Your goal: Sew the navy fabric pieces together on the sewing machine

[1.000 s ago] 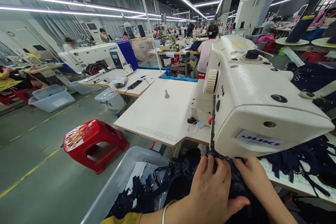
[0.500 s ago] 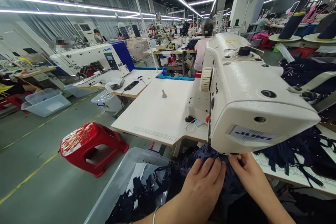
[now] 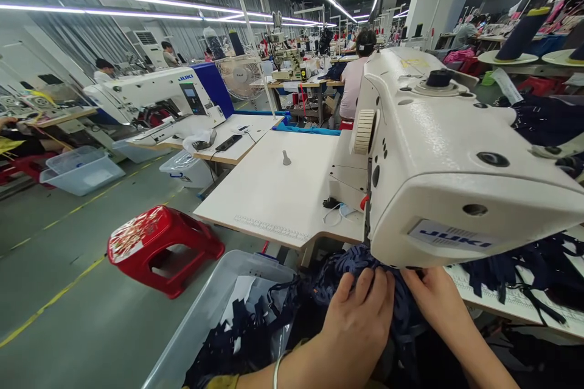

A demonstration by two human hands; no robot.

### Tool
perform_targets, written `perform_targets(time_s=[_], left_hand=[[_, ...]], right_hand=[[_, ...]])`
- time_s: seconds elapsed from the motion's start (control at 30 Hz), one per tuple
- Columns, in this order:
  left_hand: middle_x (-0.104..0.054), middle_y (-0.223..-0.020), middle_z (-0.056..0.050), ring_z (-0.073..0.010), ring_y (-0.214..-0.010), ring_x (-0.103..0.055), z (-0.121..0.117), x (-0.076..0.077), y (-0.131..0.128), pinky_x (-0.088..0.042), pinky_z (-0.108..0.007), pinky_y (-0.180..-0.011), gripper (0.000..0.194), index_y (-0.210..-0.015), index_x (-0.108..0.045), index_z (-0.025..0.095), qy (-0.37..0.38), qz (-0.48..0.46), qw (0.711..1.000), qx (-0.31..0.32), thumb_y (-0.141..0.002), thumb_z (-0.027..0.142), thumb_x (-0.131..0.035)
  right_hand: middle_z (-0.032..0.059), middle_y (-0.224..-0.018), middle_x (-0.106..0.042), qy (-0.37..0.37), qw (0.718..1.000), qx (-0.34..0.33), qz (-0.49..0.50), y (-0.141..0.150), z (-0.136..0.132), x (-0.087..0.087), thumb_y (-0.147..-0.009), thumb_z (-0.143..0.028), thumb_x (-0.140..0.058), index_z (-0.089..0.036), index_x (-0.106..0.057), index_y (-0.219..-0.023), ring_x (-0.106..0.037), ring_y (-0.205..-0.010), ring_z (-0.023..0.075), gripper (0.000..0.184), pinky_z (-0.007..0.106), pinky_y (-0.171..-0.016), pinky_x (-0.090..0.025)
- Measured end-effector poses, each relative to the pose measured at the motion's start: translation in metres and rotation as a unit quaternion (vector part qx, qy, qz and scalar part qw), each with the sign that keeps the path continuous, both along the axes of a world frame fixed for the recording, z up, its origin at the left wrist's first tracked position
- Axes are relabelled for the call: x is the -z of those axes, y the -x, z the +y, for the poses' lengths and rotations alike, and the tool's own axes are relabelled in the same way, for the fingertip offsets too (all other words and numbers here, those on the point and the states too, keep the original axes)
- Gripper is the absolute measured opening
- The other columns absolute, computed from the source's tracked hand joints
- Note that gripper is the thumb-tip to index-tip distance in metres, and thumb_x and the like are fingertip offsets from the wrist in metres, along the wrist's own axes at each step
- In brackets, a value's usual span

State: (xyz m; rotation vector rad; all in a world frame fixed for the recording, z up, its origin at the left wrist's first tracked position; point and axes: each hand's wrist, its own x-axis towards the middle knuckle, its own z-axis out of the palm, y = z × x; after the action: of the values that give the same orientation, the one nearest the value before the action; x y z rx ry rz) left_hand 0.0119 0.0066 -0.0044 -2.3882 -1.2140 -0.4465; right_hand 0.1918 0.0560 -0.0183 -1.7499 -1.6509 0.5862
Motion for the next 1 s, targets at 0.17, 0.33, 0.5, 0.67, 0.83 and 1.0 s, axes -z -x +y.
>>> perform_targets(time_s=[0.17,0.33,0.5,0.67,0.83,1.0], left_hand=[[-0.05,-0.137,-0.004,-0.0191,-0.118,-0.045,0.001,-0.002,0.002,-0.035,-0.031,-0.098,0.04,-0.134,-0.052,0.019,0.0,0.012,1.0,0.0,-0.096,0.028,-0.045],[-0.05,-0.137,-0.005,-0.0192,-0.116,-0.046,0.001,-0.004,0.002,-0.036,-0.031,-0.097,0.041,-0.135,-0.052,0.018,0.004,0.014,1.0,0.003,-0.095,0.028,-0.046],[-0.052,-0.134,-0.006,-0.0201,-0.114,-0.047,0.002,-0.002,0.001,-0.036,-0.031,-0.096,0.041,-0.132,-0.054,0.018,-0.009,0.015,1.0,-0.004,-0.093,0.03,-0.048],[-0.059,-0.123,-0.005,-0.0204,-0.109,-0.049,0.007,0.01,0.001,-0.036,-0.032,-0.093,0.037,-0.123,-0.063,0.02,-0.033,-0.045,0.998,-0.01,-0.087,0.028,-0.054],[-0.061,-0.119,-0.006,-0.0242,-0.108,-0.05,0.014,0.026,0.0,-0.035,-0.036,-0.095,0.038,-0.12,-0.064,0.021,-0.054,-0.089,0.995,-0.006,-0.084,0.024,-0.053],[-0.057,-0.121,-0.007,-0.0256,-0.109,-0.05,0.016,0.027,0.002,-0.038,-0.036,-0.094,0.047,-0.131,-0.055,0.022,-0.044,-0.054,0.998,0.01,-0.084,0.026,-0.053]], right_hand=[[0.003,-0.058,-0.065,-0.001,1.0,-0.005,-0.002,0.0,-0.001,0.001,-0.083,-0.04,-0.049,-0.021,-0.065,-0.086,-0.065,-0.064,0.025,0.025,0.029,-0.056,-0.045],[0.0017,-0.054,-0.062,-0.01,1.0,-0.012,0.011,-0.002,-0.002,0.002,-0.083,-0.041,-0.05,-0.021,-0.066,-0.092,-0.065,-0.065,0.026,0.027,0.029,-0.057,-0.046],[0.0055,-0.066,-0.069,-0.01,0.999,-0.005,0.032,-0.001,0.0,0.006,-0.082,-0.041,-0.052,-0.021,-0.065,-0.091,-0.068,-0.076,0.0287,0.025,0.031,-0.062,-0.048],[0.0055,-0.067,-0.068,0.0,0.995,0.004,0.102,0.007,0.003,0.006,-0.082,-0.041,-0.05,-0.023,-0.064,-0.084,-0.067,-0.076,0.0275,0.022,0.036,-0.076,-0.049],[0.0086,-0.099,-0.071,-0.001,0.981,0.005,0.192,0.007,0.006,0.01,-0.088,-0.048,-0.044,-0.021,-0.063,-0.105,-0.063,-0.098,0.0244,0.037,0.035,-0.091,-0.046],[0.0069,-0.102,-0.069,0.051,0.956,0.02,0.288,0.0,-0.002,0.037,-0.09,-0.06,-0.037,-0.022,-0.067,-0.1,-0.061,-0.106,0.0249,0.049,0.039,-0.097,-0.045]])
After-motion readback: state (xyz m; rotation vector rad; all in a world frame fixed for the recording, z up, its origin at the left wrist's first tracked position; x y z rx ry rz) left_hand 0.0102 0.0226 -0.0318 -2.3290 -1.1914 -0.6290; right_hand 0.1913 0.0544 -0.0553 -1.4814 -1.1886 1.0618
